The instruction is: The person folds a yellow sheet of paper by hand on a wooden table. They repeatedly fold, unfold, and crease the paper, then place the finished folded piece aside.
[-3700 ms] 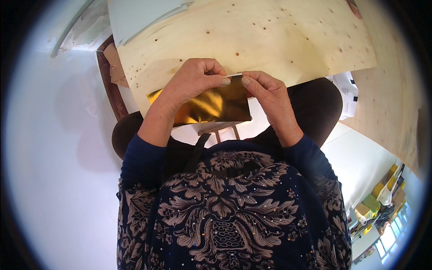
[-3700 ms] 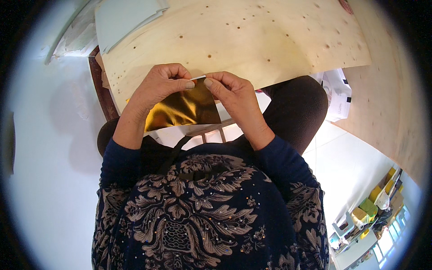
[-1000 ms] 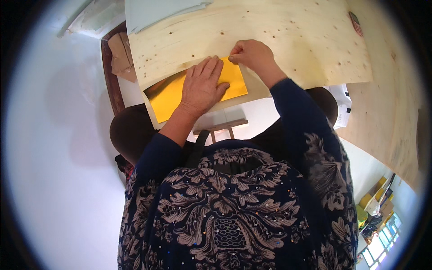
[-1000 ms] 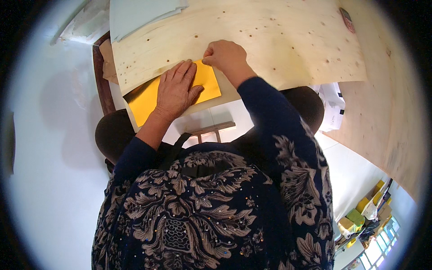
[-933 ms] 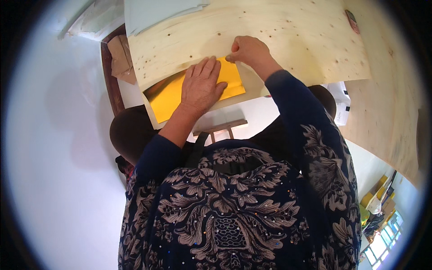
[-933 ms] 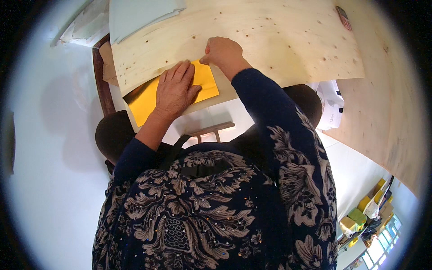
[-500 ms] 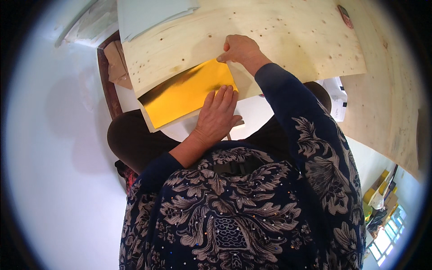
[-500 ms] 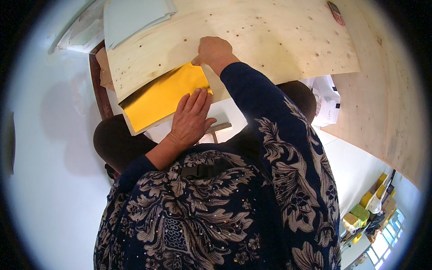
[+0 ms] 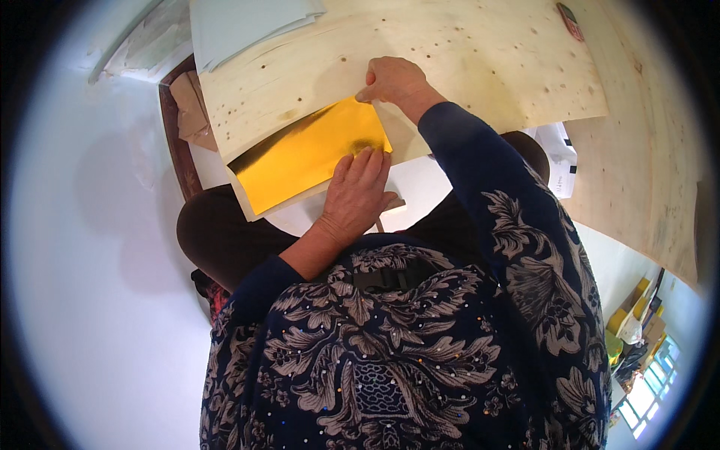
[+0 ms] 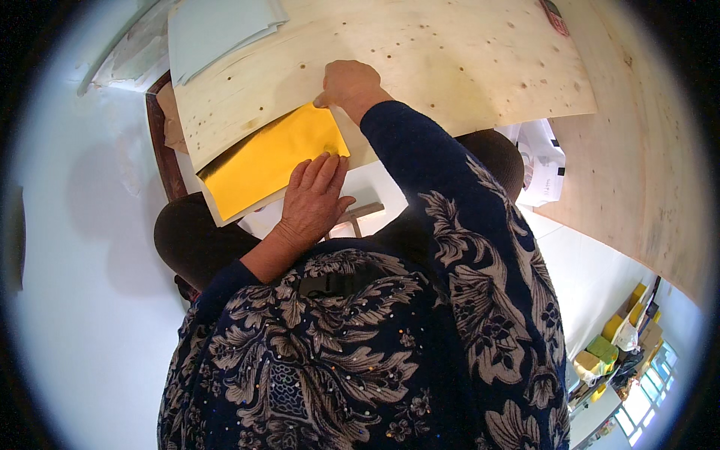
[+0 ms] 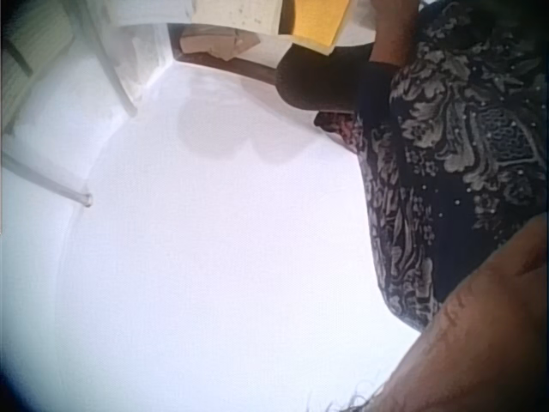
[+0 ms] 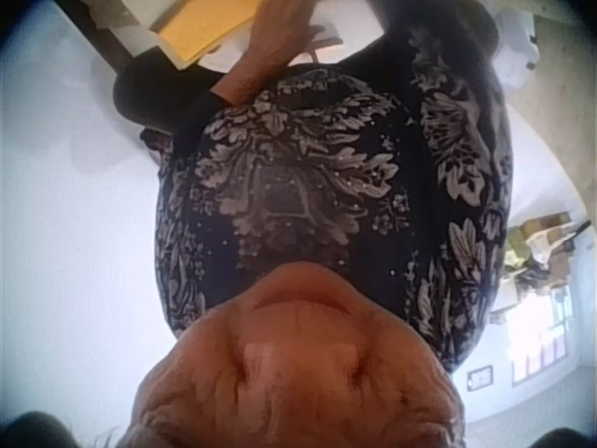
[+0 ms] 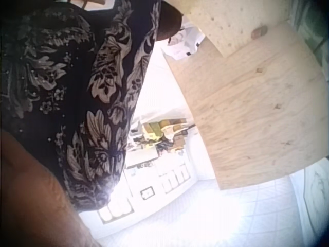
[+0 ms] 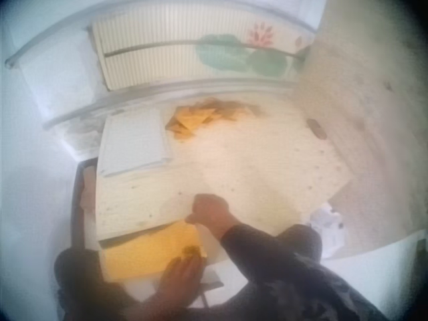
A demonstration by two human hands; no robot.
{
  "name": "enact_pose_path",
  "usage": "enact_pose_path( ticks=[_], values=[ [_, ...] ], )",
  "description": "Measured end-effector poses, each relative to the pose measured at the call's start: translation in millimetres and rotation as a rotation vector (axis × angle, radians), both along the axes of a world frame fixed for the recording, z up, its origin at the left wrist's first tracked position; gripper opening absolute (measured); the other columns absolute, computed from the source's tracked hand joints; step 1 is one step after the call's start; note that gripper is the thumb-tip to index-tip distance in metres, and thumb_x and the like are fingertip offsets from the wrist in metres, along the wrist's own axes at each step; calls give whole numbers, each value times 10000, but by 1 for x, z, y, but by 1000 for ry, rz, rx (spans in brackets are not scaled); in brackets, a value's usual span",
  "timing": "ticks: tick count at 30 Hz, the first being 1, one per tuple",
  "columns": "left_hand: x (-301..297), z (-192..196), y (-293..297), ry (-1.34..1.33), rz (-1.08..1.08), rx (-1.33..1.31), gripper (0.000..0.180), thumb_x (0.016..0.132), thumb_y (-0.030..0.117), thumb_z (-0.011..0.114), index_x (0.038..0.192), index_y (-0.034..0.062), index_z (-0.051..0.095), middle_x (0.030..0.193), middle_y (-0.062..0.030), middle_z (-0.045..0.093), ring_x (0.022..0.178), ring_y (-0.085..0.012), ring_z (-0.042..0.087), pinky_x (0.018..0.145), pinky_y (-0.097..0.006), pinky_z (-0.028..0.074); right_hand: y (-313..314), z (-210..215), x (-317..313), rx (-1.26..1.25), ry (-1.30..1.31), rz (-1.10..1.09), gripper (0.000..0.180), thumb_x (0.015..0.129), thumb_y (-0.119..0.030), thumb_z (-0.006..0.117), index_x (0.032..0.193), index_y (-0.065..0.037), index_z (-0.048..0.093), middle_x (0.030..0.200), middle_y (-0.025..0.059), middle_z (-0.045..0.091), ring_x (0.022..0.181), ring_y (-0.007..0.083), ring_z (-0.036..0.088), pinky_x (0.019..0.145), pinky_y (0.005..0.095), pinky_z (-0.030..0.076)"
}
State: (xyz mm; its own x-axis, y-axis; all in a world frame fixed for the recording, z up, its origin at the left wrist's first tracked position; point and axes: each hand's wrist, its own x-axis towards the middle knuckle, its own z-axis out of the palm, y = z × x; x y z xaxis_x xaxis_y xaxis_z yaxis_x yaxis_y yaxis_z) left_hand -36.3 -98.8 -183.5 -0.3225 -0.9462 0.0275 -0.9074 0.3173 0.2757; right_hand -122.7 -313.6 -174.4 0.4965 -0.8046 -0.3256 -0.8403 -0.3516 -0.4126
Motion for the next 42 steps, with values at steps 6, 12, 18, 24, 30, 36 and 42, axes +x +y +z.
enact_pose_path(
  ticks=[6,12,18,24,30,36,42],
  values=[
    [0,6,-3,-2,9,7,765,798,457,721,1375,24,469,1363,-147,435,1298,-291,398,1066,-440,313,-2,1,0,39,9,6,365,644,-367,778,825,-95,616,666,32,655,646,189,640,651,317,496],
    [-3,12,-7,-8,19,57,771,797,489,711,1366,25,477,1322,-134,453,1250,-276,415,989,-419,338,-1,2,-1,13,-17,38,352,656,-362,777,827,-96,621,672,32,660,634,182,641,649,316,497],
    [-5,15,-11,-39,18,54,769,779,492,725,1362,50,489,1297,-118,465,1226,-267,427,966,-419,339,-2,3,2,22,50,45,343,671,-374,765,821,-99,628,672,26,663,648,182,645,657,315,499],
    [-1,4,-4,-21,22,14,820,730,472,768,1399,113,458,1317,-113,447,1267,-300,401,1059,-496,282,-1,4,2,8,54,32,343,665,-377,759,832,-97,650,674,25,669,649,177,650,666,308,509],
    [1,-15,3,8,58,-39,919,691,472,794,1454,161,386,1492,-117,339,1427,-343,249,1156,-605,115,-3,8,7,43,163,14,403,686,-443,794,910,-110,753,933,85,718,900,277,687,783,373,546],
    [3,-17,8,-18,53,38,951,699,475,800,1479,176,346,1570,-110,256,1460,-339,206,1165,-602,72,-5,9,5,31,142,52,416,698,-444,790,920,-95,749,937,89,714,896,275,682,790,379,543],
    [1,-9,6,10,64,16,904,686,414,790,1451,151,388,1518,-108,336,1437,-335,247,1155,-602,93,-3,9,5,43,149,30,404,728,-444,778,928,-96,739,944,74,707,901,262,678,796,365,540]
  ],
)
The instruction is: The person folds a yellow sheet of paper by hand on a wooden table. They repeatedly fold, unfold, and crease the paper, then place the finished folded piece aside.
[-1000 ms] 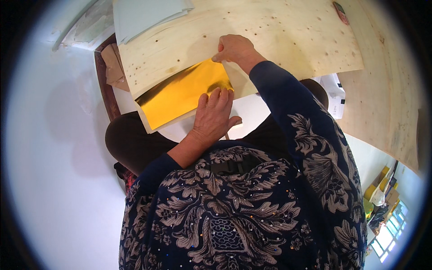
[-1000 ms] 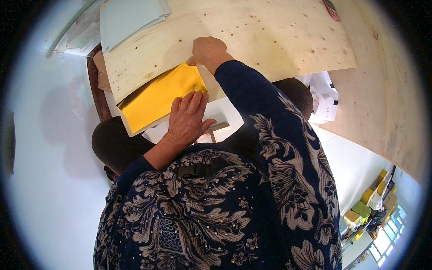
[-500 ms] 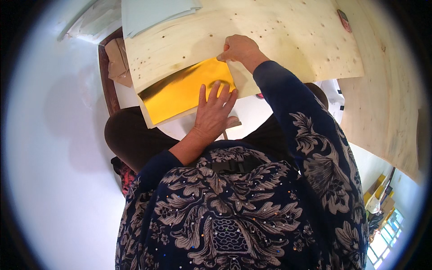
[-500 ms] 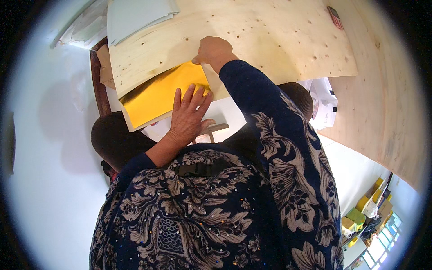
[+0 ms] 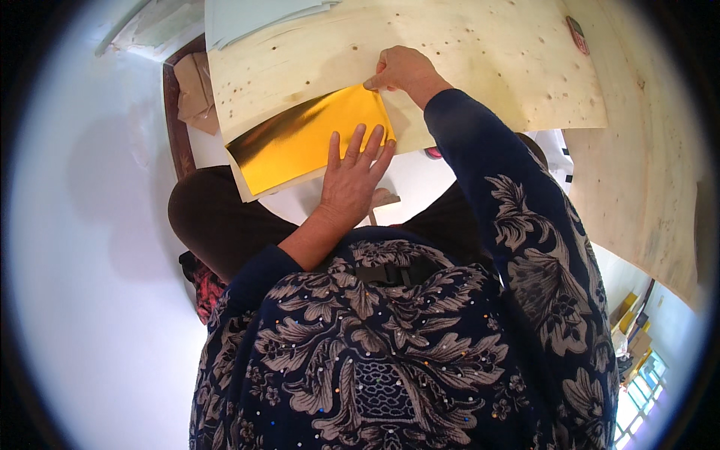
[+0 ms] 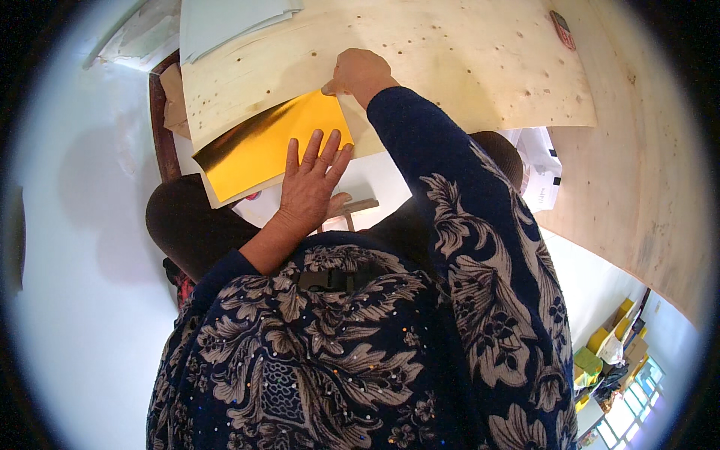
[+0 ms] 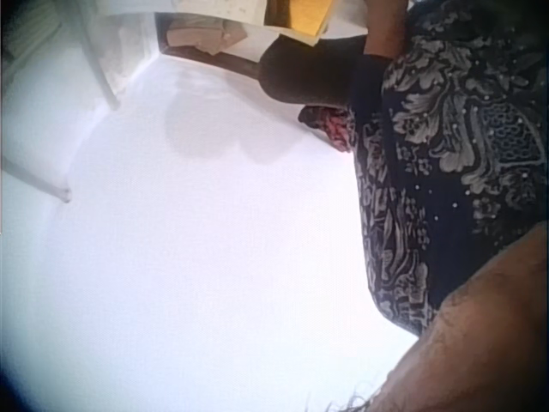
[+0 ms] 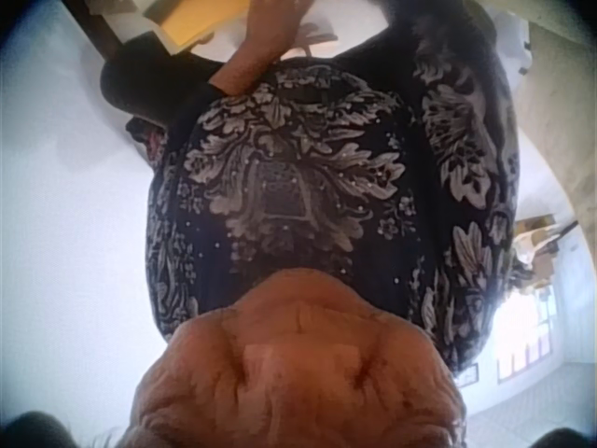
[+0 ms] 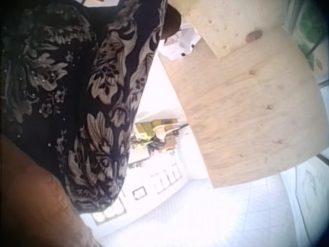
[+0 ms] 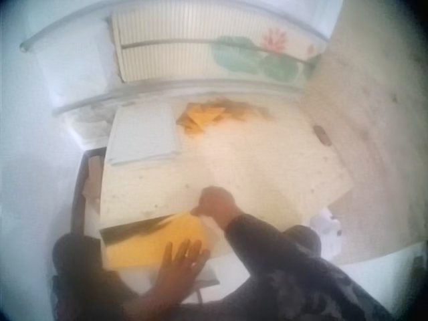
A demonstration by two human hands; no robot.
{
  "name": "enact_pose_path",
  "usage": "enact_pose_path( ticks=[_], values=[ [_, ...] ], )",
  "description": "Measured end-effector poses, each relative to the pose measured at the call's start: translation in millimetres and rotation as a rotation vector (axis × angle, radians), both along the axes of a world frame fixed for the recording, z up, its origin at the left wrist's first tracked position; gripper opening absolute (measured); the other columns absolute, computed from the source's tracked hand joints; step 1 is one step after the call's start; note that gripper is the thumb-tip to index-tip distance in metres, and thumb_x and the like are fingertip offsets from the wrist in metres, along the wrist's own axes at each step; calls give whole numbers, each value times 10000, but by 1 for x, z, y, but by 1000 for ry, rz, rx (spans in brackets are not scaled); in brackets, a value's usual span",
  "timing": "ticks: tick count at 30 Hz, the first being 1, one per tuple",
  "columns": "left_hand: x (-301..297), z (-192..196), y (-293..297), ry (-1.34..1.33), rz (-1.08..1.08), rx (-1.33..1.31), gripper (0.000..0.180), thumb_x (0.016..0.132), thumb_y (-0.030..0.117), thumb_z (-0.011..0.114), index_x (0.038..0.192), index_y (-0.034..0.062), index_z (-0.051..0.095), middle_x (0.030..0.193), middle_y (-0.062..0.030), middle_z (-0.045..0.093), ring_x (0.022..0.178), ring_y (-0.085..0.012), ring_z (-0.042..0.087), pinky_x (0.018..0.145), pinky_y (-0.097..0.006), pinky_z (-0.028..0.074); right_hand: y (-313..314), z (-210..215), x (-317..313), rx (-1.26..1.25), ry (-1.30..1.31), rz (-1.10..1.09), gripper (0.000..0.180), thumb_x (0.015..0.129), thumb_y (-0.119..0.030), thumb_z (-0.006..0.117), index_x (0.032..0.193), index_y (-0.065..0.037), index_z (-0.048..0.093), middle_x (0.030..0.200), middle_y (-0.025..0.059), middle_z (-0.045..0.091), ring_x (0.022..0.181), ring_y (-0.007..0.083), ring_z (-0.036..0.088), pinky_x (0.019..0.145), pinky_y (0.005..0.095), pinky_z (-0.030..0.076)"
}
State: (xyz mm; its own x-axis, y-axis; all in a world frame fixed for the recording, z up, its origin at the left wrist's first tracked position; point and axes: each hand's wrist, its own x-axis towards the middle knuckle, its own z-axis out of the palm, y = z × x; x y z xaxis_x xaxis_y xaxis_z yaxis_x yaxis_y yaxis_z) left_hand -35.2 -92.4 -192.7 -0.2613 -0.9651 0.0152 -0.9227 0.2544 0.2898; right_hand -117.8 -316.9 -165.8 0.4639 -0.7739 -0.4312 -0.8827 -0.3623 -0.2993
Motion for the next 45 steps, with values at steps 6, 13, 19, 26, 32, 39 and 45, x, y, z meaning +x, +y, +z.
enact_pose_path(
  ticks=[6,13,19,26,32,39,45],
  values=[
    [-4,3,-2,-118,12,56,924,701,454,816,1478,254,358,1551,-110,281,1454,-341,203,1150,-604,102,-2,-3,2,-25,-28,13,367,658,-385,783,793,-69,652,656,40,668,593,167,634,619,290,500],
    [-6,0,-1,-107,4,-9,878,711,398,797,1470,254,379,1528,-119,317,1443,-356,229,1129,-645,98,-4,-11,1,-24,-43,13,353,679,-401,778,782,-75,689,694,48,682,662,196,656,655,312,514],
    [8,6,1,115,62,-24,753,835,446,669,1458,124,396,1544,-160,298,1450,-336,228,1165,-566,111,-5,-3,4,-8,5,28,281,666,-385,768,683,-112,707,635,28,661,670,233,671,670,344,532],
    [60,-4,-12,-72,228,-8,725,914,444,557,1474,35,348,1576,-140,263,1468,-307,211,1189,-491,110,-4,-1,2,53,-12,-5,274,657,-376,778,702,-119,692,647,2,667,656,180,655,655,318,519],
    [103,-16,8,-182,584,-60,748,951,493,489,1514,51,273,1600,-142,208,1484,-310,166,1176,-529,105,-6,-4,1,80,-26,-10,291,669,-375,789,765,-120,687,661,-4,671,682,170,659,660,319,517],
    [124,-7,20,-297,849,85,757,928,468,522,1483,0,306,1583,-181,228,1474,-351,173,1161,-573,104,-7,-4,-1,78,-49,-12,291,670,-376,789,755,-116,688,665,0,675,660,174,659,651,320,521],
    [63,11,-38,217,134,-368,571,830,206,678,1334,0,505,1408,-207,485,1334,-344,432,1113,-451,316,-6,-4,0,87,-29,-4,268,665,-370,786,741,-126,708,673,4,686,663,182,670,663,312,530]
  ],
)
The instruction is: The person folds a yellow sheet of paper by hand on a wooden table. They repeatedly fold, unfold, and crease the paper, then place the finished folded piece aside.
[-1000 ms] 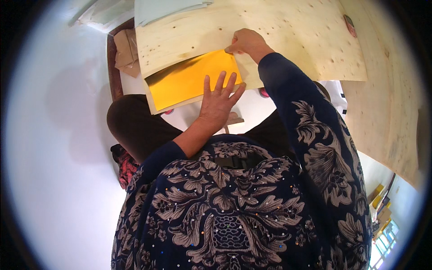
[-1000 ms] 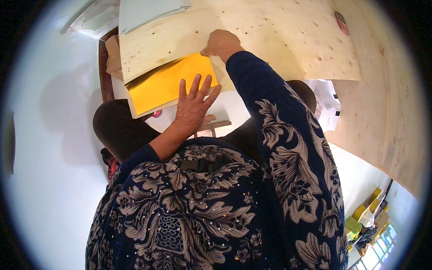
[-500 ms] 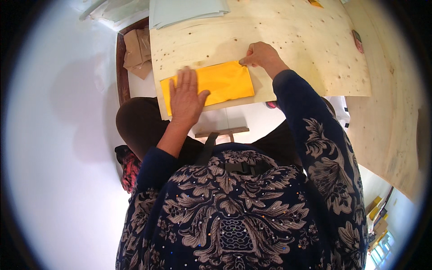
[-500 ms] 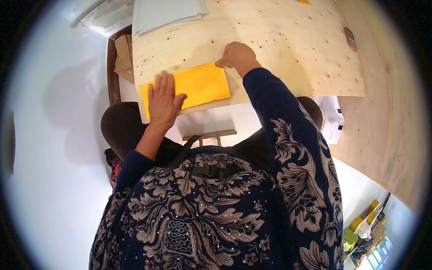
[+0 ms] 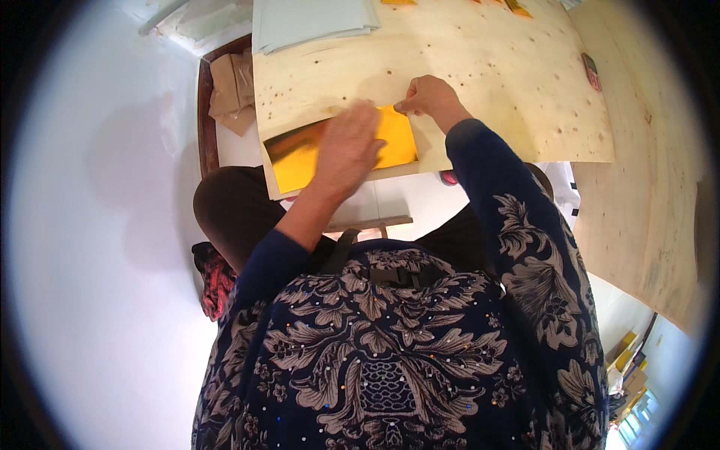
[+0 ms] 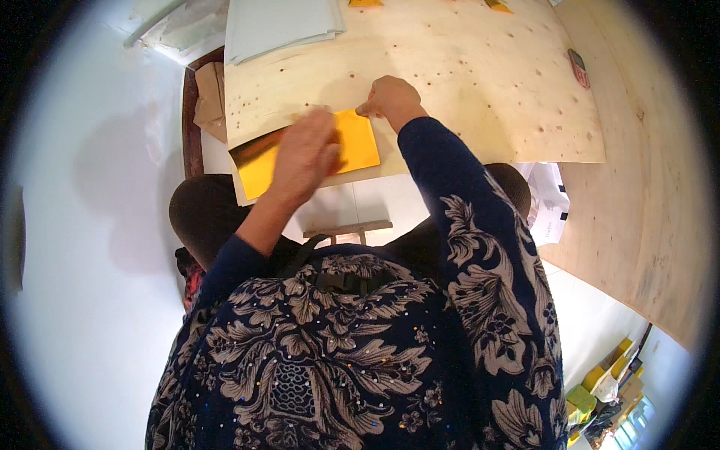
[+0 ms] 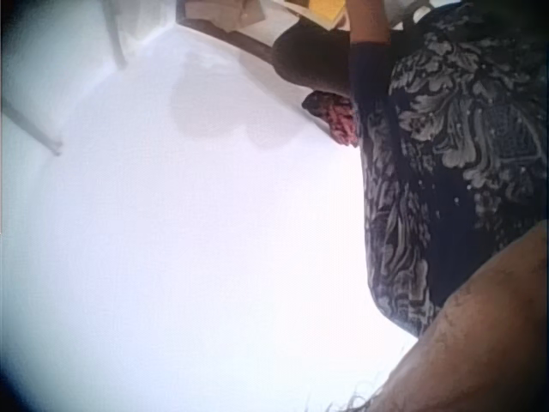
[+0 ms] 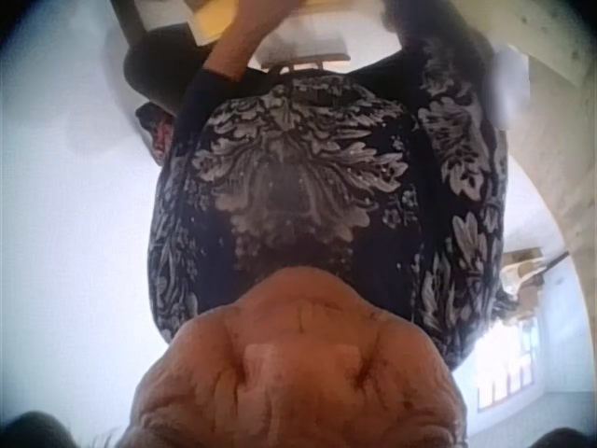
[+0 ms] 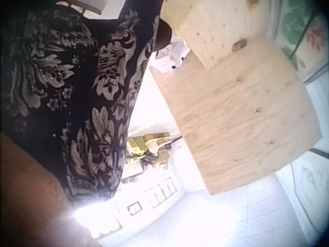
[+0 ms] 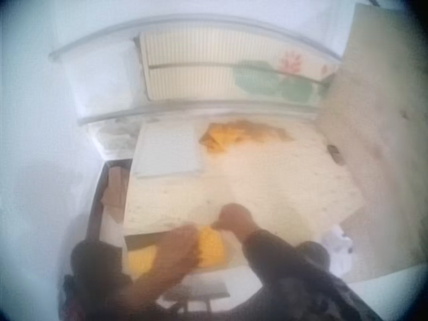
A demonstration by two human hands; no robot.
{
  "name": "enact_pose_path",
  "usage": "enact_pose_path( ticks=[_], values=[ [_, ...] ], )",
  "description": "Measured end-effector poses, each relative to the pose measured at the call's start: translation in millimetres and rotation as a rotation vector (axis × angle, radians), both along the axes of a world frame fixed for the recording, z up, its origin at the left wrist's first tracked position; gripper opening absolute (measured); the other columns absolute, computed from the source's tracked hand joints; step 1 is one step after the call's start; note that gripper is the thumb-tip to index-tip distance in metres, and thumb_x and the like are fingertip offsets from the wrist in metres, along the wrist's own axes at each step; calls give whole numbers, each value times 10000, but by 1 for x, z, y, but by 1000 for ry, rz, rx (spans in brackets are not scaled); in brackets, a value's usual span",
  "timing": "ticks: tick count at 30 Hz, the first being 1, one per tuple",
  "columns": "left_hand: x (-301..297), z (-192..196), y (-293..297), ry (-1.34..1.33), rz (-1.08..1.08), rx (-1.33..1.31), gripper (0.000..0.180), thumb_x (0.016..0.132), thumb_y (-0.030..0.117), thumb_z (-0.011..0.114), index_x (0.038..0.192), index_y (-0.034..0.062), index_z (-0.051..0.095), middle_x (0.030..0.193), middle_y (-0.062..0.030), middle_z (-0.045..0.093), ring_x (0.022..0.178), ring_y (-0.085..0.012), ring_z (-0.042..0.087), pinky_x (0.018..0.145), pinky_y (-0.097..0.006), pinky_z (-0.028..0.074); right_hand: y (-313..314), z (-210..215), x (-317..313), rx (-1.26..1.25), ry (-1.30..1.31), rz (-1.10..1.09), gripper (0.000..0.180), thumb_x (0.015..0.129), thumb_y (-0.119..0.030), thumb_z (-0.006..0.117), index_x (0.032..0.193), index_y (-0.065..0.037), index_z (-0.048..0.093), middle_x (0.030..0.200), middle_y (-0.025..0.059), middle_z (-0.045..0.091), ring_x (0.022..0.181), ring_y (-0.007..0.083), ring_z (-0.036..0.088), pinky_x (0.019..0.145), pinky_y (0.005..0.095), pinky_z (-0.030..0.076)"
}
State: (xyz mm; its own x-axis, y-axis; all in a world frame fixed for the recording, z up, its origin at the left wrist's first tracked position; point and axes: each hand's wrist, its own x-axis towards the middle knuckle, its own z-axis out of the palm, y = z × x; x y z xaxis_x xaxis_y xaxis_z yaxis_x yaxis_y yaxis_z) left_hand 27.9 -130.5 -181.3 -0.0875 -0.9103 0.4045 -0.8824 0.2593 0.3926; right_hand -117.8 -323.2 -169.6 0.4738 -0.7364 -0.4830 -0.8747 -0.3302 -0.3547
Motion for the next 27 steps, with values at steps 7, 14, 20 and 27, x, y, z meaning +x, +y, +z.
enact_pose_path(
  ticks=[7,14,20,27],
  values=[
    [-8,-13,-35,-255,-106,207,604,938,348,546,1440,47,398,1529,-109,365,1431,-252,300,1189,-444,166,-5,-7,-1,2,15,19,335,664,-422,788,797,-118,743,736,62,708,766,236,697,709,343,549],
    [15,-3,-24,-329,-332,334,677,938,409,526,1485,59,338,1574,-110,285,1465,-256,233,1198,-475,112,33,5,-11,-69,109,-27,503,656,-508,797,946,-100,750,957,109,721,911,281,699,754,380,556],
    [19,-4,-22,-367,-356,342,695,932,429,525,1493,69,331,1578,-101,279,1467,-244,229,1201,-476,101,32,6,-13,-45,80,-88,500,658,-527,795,904,-94,752,889,97,720,874,280,695,742,383,552],
    [18,-4,-23,-369,-348,316,687,934,426,518,1494,76,330,1578,-93,282,1466,-239,232,1203,-470,97,30,6,-28,-169,-122,-150,304,815,-385,672,911,-106,745,932,104,708,822,262,687,706,395,542]
  ],
)
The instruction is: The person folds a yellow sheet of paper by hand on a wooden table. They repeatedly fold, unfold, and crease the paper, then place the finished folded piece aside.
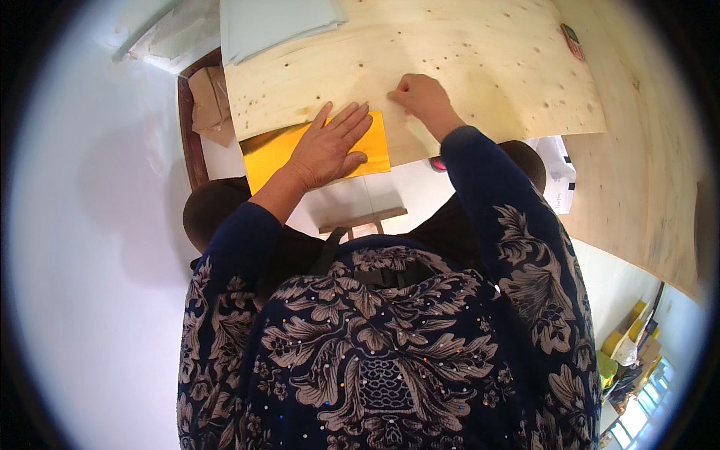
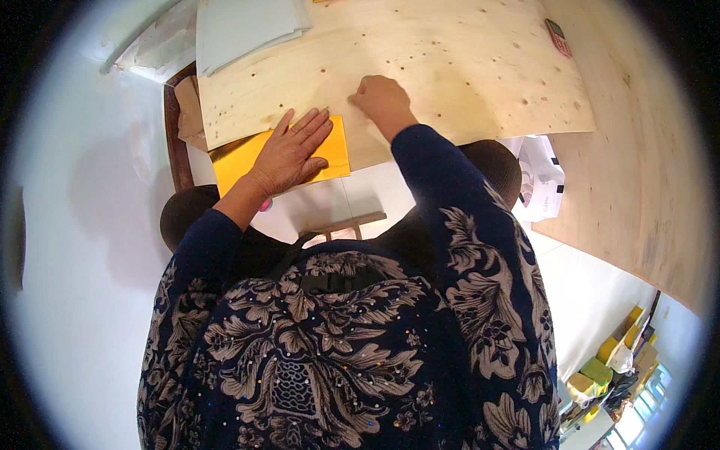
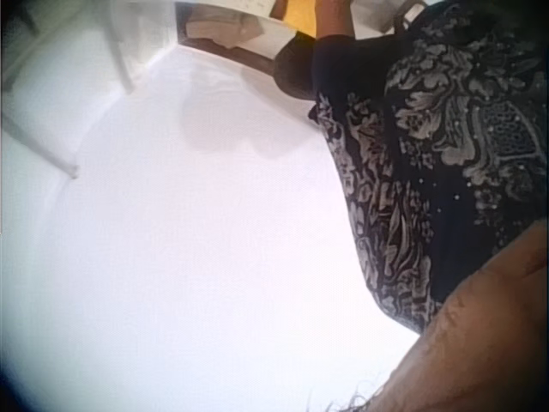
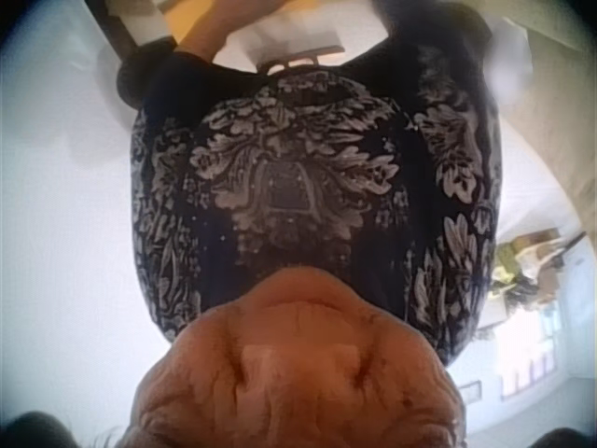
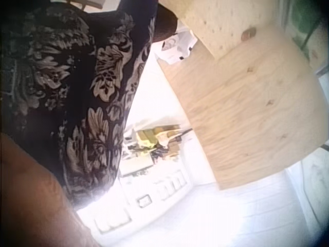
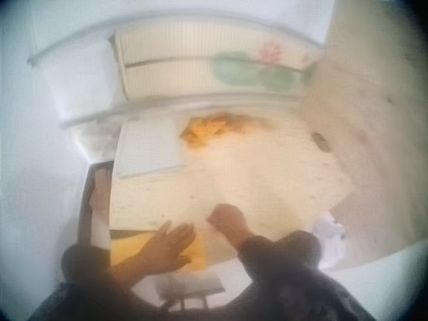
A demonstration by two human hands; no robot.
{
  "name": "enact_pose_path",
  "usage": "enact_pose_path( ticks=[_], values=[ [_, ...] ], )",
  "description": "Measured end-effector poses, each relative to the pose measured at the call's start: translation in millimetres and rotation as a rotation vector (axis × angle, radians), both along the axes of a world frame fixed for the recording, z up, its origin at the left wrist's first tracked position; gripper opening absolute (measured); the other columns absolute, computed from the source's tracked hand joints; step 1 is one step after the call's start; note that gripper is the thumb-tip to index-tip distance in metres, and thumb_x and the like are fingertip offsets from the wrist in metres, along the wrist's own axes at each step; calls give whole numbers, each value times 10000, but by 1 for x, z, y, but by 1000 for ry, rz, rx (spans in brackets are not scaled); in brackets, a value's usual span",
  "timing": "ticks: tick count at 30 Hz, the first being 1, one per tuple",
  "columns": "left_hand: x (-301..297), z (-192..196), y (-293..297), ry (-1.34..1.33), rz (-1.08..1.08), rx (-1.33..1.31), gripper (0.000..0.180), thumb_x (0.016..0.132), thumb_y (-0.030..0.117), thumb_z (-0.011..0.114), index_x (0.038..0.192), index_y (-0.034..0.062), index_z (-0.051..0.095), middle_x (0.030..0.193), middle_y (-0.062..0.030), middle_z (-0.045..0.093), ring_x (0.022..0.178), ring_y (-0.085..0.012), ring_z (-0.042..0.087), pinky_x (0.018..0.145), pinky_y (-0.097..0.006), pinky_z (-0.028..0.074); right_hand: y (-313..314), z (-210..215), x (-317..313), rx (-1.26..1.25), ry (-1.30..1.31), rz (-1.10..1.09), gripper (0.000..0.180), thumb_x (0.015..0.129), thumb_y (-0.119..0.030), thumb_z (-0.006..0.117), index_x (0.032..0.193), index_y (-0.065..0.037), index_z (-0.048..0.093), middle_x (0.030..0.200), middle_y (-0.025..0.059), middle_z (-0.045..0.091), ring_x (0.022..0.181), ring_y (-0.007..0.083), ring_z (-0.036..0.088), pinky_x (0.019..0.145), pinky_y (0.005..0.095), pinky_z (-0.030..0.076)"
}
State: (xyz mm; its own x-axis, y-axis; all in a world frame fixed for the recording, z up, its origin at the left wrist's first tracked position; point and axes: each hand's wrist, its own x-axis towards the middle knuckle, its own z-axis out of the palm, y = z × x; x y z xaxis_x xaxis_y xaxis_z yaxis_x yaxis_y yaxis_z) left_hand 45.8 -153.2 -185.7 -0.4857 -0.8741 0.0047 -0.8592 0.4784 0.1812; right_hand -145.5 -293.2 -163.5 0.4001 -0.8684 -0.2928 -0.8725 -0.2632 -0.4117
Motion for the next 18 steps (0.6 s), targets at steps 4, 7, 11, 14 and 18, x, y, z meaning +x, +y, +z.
enact_pose_path(
  ticks=[4,7,11,14,18],
  values=[
    [-1,-2,1,-17,13,-7,688,933,419,523,1502,91,319,1582,-81,276,1468,-227,225,1207,-458,88,31,-3,-27,-488,-216,266,252,858,-151,598,1081,-174,715,1178,94,648,1008,255,632,835,402,498],
    [0,-6,1,-13,10,-14,688,937,421,520,1508,100,311,1586,-73,269,1472,-217,214,1211,-450,77,53,-14,-37,-580,-138,581,388,846,-96,589,1206,-216,672,1387,90,529,1318,257,452,1073,415,351],
    [-1,-2,1,-49,28,-6,730,919,463,539,1508,100,308,1584,-82,269,1474,-227,207,1211,-450,75,61,-26,-38,-591,-116,563,423,840,-63,566,1226,-211,657,1435,91,491,1367,263,415,1108,412,326],
    [-11,7,9,66,19,-74,760,872,465,614,1478,91,350,1558,-113,312,1457,-280,244,1203,-455,123,62,-29,-39,-592,-106,539,387,878,-99,564,1233,-225,651,1445,90,488,1383,248,396,1127,411,301],
    [-39,11,43,205,35,-74,666,768,338,755,1326,76,501,1404,-139,467,1334,-336,404,1117,-454,297,63,-30,-40,-566,-97,536,378,888,-112,553,1233,-231,650,1445,91,486,1383,240,397,1133,419,286]
  ],
)
